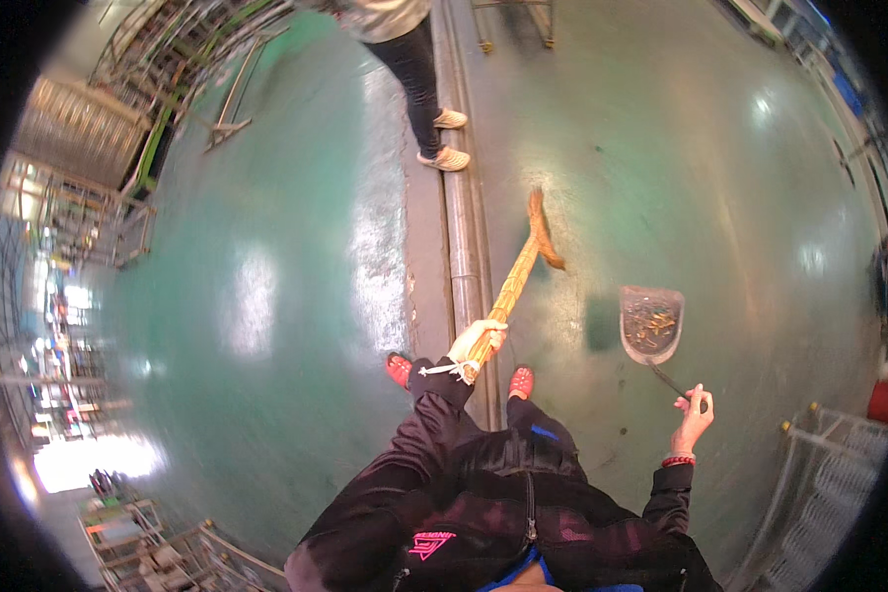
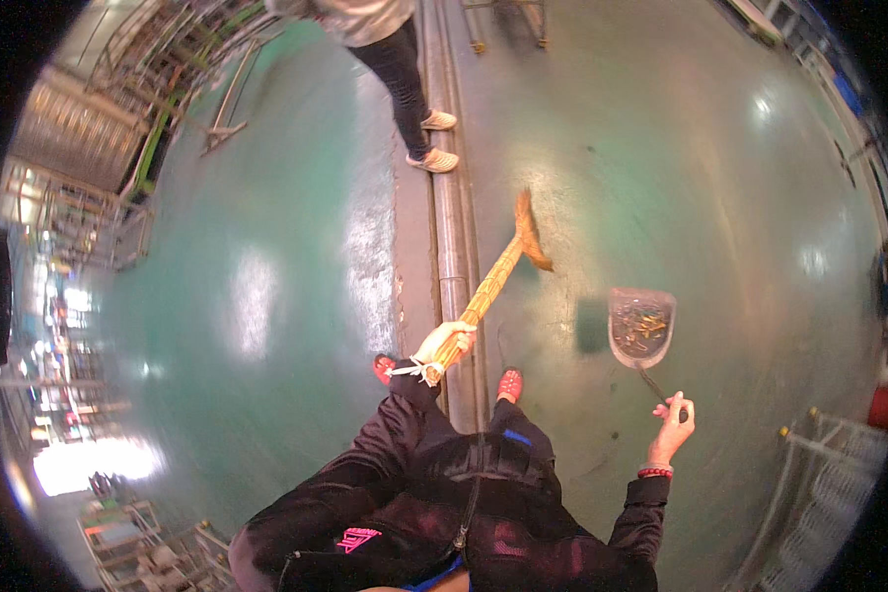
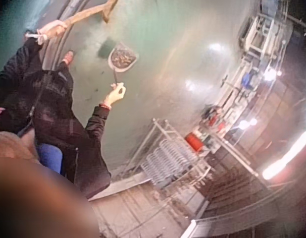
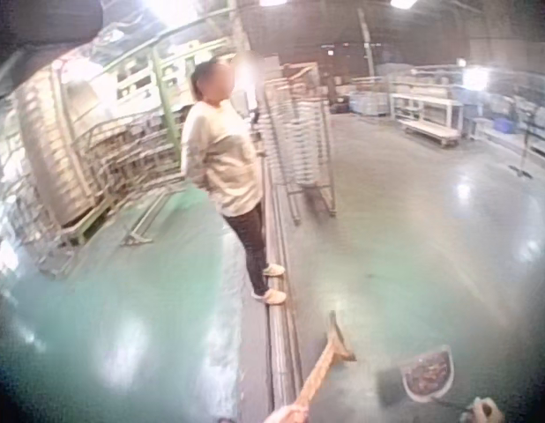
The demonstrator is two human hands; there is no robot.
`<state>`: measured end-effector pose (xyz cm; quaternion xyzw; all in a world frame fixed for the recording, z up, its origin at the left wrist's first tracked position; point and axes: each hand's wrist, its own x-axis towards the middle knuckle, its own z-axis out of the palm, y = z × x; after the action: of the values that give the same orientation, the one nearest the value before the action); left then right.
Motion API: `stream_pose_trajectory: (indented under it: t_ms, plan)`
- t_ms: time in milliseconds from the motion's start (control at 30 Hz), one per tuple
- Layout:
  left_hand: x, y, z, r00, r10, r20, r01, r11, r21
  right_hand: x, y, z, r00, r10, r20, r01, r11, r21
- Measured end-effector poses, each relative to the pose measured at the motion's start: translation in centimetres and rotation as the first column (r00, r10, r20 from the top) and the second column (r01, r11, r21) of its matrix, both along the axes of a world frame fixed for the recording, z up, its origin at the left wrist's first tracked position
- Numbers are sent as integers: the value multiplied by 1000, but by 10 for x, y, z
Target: The person sweeps debris on a green factory floor using a broom and dustpan, gathering material into the dustpan. Another person stands nearby and briefly interacts. The person continues sweeping different areas and collects debris into the dustpan.
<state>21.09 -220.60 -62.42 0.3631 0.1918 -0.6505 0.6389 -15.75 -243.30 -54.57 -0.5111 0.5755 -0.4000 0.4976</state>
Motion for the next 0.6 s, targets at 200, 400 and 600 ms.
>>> stream_pose_trajectory:
  t_ms: [200, 400, 600]
  plan:
    - [-22, 1, 8, 853, -235, 467, 97, 949, 299, -95, 30, -7, 946, -318, 66, 320, 947, -27]
    - [14, -68, -87, 891, -337, 303, 224, 909, 353, -137, 95, 3, 800, -600, 32, 600, 800, 6]
    - [-33, -169, -123, 361, -686, 632, 520, 711, 474, -147, 134, -3, 587, -806, -70, 809, 586, 39]
